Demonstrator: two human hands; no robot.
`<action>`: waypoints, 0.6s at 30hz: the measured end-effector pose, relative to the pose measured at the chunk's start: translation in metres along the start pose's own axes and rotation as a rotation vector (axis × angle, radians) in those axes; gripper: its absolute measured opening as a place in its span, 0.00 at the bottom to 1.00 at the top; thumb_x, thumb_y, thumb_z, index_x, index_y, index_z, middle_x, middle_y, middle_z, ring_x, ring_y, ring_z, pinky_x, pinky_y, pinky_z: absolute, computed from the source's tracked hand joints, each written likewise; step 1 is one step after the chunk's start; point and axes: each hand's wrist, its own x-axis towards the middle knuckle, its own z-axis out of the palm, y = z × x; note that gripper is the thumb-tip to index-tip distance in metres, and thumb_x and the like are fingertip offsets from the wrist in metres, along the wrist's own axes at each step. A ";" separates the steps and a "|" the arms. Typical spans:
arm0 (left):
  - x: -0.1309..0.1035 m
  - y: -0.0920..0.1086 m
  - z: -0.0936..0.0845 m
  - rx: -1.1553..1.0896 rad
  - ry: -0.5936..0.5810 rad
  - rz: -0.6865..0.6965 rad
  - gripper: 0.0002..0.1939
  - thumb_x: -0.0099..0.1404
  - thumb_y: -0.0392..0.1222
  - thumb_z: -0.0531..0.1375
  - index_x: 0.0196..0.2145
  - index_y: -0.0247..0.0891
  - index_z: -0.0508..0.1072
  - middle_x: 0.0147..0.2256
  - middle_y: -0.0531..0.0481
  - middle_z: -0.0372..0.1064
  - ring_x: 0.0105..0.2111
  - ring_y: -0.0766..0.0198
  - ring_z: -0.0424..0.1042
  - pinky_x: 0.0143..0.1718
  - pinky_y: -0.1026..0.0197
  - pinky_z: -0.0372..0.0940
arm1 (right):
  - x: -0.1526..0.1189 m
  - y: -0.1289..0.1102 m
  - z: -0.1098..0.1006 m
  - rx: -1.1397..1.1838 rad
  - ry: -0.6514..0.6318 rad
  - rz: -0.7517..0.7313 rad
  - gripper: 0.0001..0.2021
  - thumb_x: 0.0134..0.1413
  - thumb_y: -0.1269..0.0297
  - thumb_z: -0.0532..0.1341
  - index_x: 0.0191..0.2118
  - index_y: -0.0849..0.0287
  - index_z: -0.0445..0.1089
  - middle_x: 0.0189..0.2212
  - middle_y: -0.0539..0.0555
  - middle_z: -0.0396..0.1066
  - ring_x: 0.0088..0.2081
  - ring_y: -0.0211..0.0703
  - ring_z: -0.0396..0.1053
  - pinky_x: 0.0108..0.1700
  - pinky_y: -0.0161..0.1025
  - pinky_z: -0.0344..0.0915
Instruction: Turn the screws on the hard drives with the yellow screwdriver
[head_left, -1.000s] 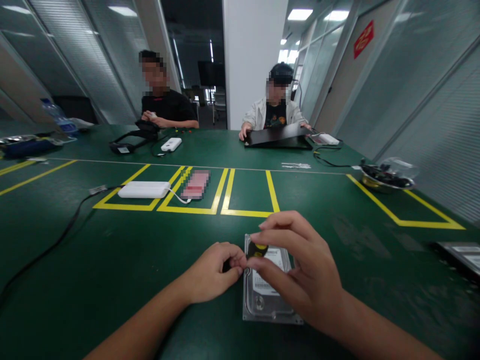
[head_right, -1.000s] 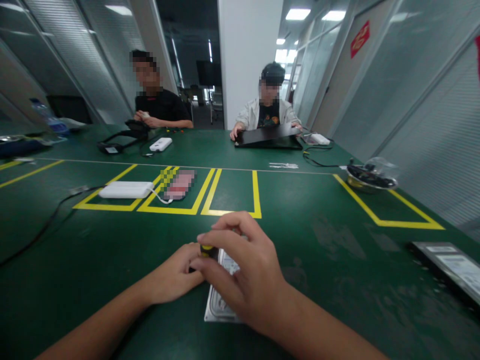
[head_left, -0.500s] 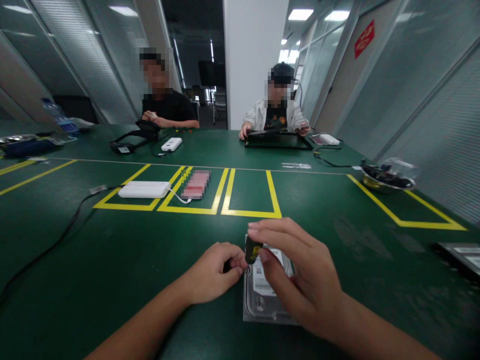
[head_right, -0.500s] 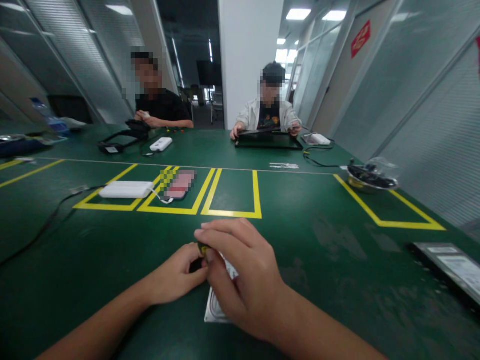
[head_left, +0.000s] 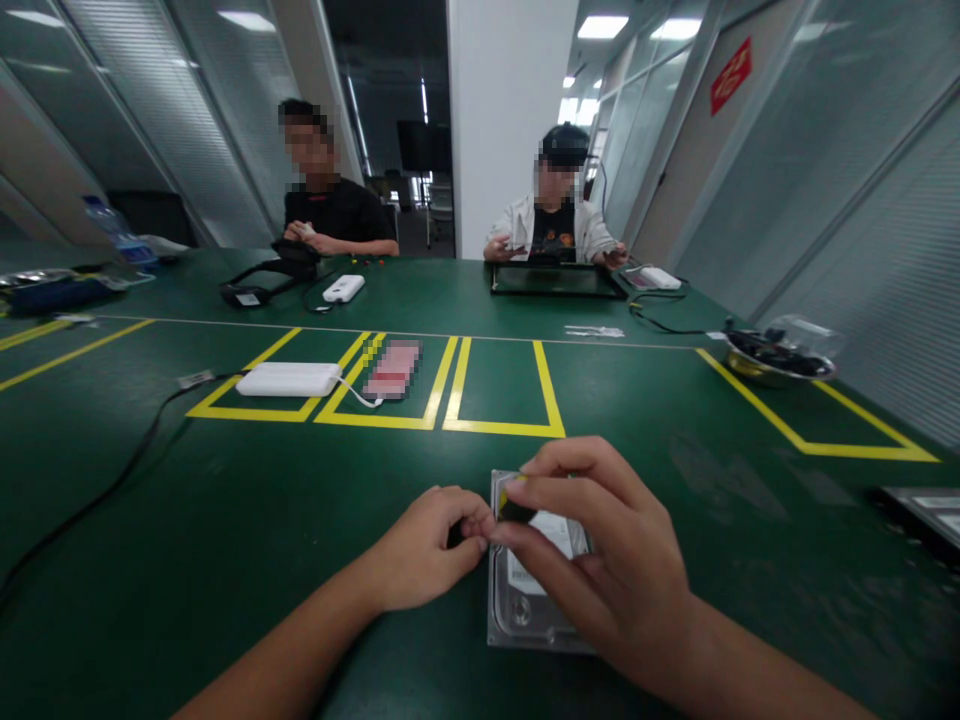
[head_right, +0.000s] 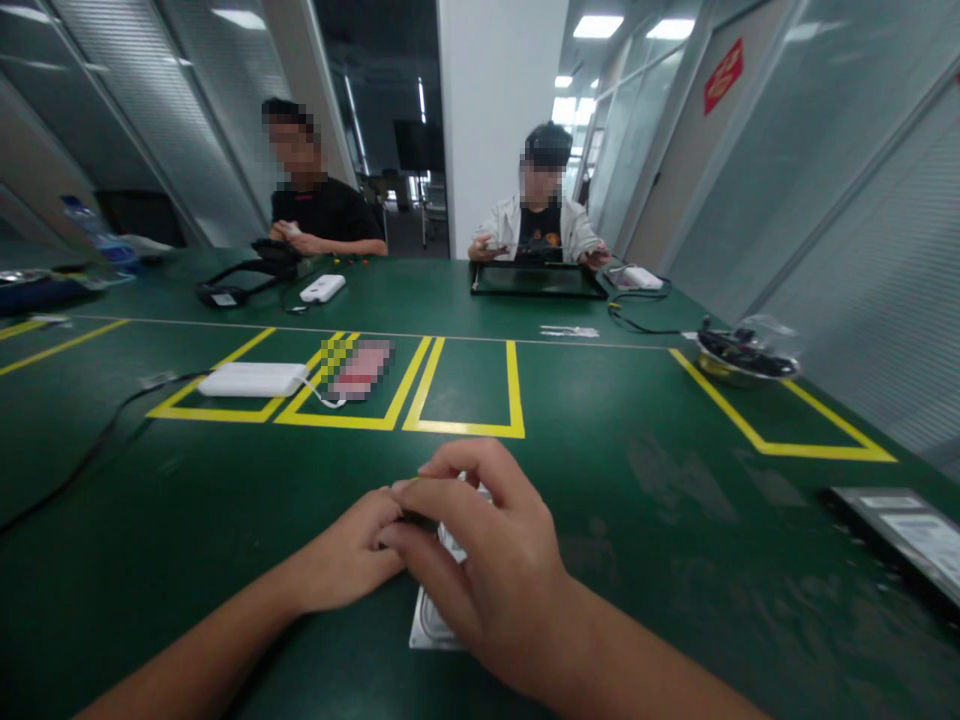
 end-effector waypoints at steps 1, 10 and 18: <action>0.000 0.000 0.000 0.000 0.000 0.000 0.06 0.61 0.35 0.58 0.36 0.38 0.74 0.36 0.51 0.73 0.37 0.59 0.70 0.44 0.57 0.62 | 0.000 0.000 0.000 0.002 0.005 0.000 0.11 0.54 0.75 0.65 0.44 0.64 0.71 0.40 0.56 0.69 0.42 0.37 0.69 0.42 0.34 0.71; 0.000 -0.002 0.000 0.018 -0.005 0.019 0.04 0.63 0.36 0.57 0.34 0.38 0.72 0.34 0.51 0.72 0.36 0.60 0.69 0.43 0.58 0.62 | -0.001 0.001 0.000 -0.018 0.011 0.014 0.12 0.54 0.74 0.65 0.45 0.65 0.71 0.40 0.56 0.68 0.42 0.38 0.68 0.40 0.35 0.70; 0.000 -0.002 0.002 0.000 0.023 -0.005 0.04 0.63 0.37 0.58 0.33 0.38 0.73 0.31 0.53 0.70 0.33 0.62 0.68 0.41 0.59 0.61 | 0.000 0.002 0.001 0.014 -0.039 -0.033 0.15 0.55 0.79 0.58 0.49 0.69 0.68 0.46 0.60 0.70 0.50 0.40 0.68 0.52 0.39 0.69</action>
